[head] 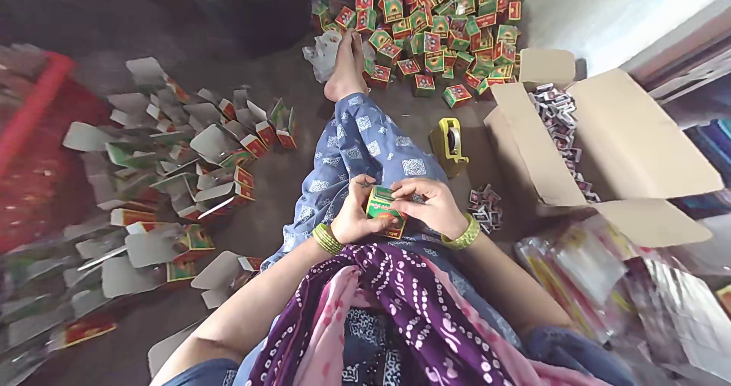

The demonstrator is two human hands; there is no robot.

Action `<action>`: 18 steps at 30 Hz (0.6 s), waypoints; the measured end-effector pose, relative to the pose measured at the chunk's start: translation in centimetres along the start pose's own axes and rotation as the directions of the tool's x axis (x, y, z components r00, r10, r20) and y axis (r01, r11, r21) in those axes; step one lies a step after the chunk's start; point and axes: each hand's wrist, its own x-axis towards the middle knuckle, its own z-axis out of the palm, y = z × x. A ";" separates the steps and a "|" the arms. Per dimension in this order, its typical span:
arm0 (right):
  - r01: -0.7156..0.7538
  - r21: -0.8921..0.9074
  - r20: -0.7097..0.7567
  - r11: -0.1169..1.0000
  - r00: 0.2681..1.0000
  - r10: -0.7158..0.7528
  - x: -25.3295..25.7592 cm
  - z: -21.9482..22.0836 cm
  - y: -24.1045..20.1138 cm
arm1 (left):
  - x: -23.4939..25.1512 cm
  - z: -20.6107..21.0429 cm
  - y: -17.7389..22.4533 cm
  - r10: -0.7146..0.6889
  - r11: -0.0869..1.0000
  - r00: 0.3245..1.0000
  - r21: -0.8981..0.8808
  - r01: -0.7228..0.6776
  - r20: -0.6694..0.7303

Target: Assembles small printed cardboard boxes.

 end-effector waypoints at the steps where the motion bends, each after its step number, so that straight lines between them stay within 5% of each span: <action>1: 0.003 -0.069 0.026 0.998 1.000 -0.001 0.1 0.0 -0.1 | 0.0 0.0 0.0 -0.016 1.000 1.000 0.014 0.015 0.005; 5: 0.040 -0.258 0.079 0.965 0.997 -0.020 0.1 -0.2 -0.5 | -0.1 -0.1 0.0 -0.028 0.999 0.999 0.030 0.028 0.019; 11: 0.084 -0.216 0.080 0.973 0.994 -0.069 0.2 -0.6 -0.8 | -0.1 -0.1 -0.1 0.027 0.997 0.997 0.073 -0.032 0.076; 18: 0.130 -0.381 0.280 0.915 0.960 -0.020 0.0 -0.7 -1.6 | -0.2 -0.1 -0.3 0.029 0.999 0.997 0.042 -0.032 0.076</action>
